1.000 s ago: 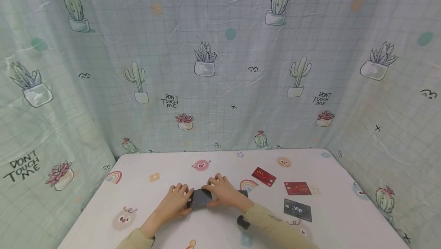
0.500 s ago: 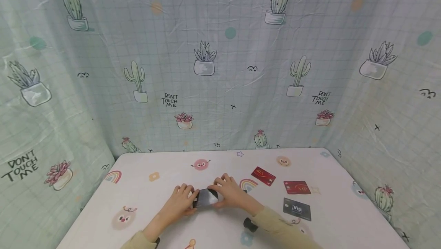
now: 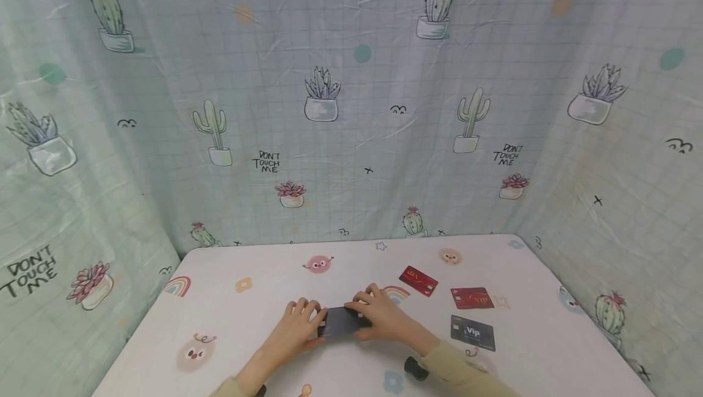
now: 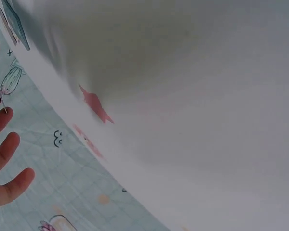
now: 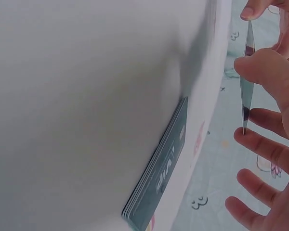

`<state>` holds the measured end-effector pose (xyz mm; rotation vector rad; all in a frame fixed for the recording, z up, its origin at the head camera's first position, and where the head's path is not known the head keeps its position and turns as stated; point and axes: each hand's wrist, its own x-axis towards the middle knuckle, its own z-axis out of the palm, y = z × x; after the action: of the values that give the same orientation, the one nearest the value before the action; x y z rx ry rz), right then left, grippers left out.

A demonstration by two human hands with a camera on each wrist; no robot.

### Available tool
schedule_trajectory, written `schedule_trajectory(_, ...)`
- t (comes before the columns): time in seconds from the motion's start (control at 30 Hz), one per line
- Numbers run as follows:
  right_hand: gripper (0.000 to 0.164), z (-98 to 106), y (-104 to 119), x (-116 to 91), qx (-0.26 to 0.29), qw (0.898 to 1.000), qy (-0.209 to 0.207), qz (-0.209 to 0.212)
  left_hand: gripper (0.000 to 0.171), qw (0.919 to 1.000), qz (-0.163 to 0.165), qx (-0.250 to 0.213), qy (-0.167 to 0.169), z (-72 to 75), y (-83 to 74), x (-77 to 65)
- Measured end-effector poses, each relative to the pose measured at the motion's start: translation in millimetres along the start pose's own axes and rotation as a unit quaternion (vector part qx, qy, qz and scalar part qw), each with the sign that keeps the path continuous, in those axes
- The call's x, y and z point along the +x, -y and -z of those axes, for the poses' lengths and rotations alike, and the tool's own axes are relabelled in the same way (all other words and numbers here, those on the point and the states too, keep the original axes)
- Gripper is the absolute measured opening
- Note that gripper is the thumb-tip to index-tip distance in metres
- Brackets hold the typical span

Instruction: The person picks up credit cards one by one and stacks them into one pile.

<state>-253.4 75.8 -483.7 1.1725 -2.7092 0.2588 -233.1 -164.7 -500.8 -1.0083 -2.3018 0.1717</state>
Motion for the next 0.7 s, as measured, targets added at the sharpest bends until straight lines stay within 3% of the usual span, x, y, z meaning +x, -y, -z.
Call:
schedule_trajectory(0.33,0.051,0.6,-10.9,-18.0,-0.018,0.998,-0.053,0.022,0.048,0.9999,-0.005,-0.010,0.012,3.7,-10.9,9.2)
schedule_trajectory(0.7,0.050,1.8,-19.6,-30.3,0.011,0.995,-0.097,0.021,0.045,0.9982,-0.005,-0.056,0.021,6.4,-16.3,17.8)
